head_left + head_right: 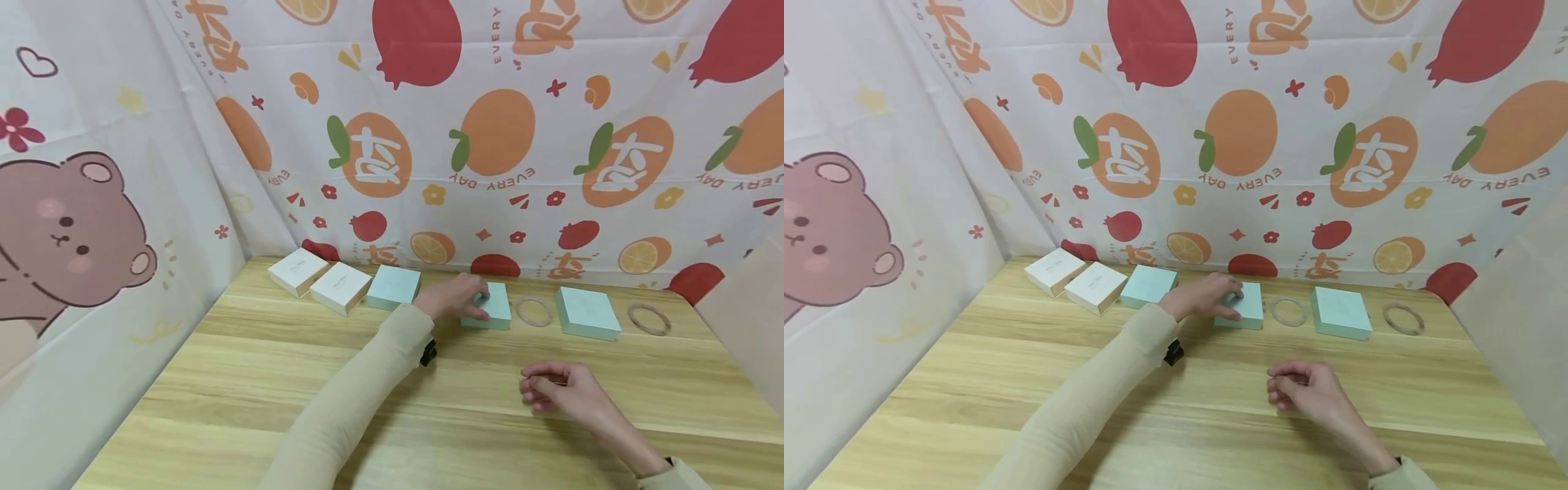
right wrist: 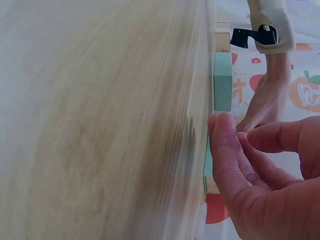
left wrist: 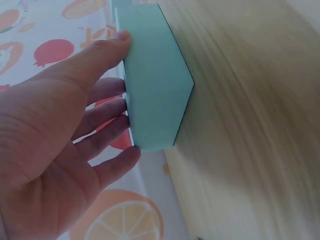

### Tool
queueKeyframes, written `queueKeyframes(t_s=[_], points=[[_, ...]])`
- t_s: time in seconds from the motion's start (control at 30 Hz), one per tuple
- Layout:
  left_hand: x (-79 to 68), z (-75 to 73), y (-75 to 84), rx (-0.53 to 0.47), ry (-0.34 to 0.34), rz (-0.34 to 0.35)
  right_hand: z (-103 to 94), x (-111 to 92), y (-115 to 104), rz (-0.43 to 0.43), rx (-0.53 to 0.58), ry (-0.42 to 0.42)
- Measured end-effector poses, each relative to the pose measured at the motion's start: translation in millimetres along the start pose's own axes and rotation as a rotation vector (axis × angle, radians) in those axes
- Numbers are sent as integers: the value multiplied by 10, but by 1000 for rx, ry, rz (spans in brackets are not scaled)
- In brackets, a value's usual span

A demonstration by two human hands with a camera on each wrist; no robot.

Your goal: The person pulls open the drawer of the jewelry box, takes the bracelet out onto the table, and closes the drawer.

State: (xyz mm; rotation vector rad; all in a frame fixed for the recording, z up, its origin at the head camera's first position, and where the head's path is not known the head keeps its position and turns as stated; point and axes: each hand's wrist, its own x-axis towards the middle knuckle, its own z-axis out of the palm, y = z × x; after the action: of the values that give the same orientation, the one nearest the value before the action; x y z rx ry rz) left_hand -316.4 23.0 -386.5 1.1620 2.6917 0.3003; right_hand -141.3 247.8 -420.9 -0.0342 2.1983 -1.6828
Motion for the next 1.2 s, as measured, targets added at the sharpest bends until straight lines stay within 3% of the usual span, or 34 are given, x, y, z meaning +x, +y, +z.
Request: queueKeyframes(t_s=[0.23,0.4,0.53,0.67,0.9,1.07,1.2], points=[[118,1,12,-2,-15,13,-5,2,28,-15,12,-13],[36,-10,-34,-34,29,0,3,-7,30,-17,10,-17],[-185,-100,-132,-49,125,10,5,-27,18,-3,3,-6],[-540,-200,-252,14,178,-7,-3,-36,10,-9,-2,-4],[-1190,-224,-556,102,176,-171,32,-25,-20,-7,8,-11],[-1412,-141,-683,69,111,-225,73,-10,-41,-20,8,-24],[-1479,-56,-672,46,135,-217,99,0,-44,-30,2,-35]])
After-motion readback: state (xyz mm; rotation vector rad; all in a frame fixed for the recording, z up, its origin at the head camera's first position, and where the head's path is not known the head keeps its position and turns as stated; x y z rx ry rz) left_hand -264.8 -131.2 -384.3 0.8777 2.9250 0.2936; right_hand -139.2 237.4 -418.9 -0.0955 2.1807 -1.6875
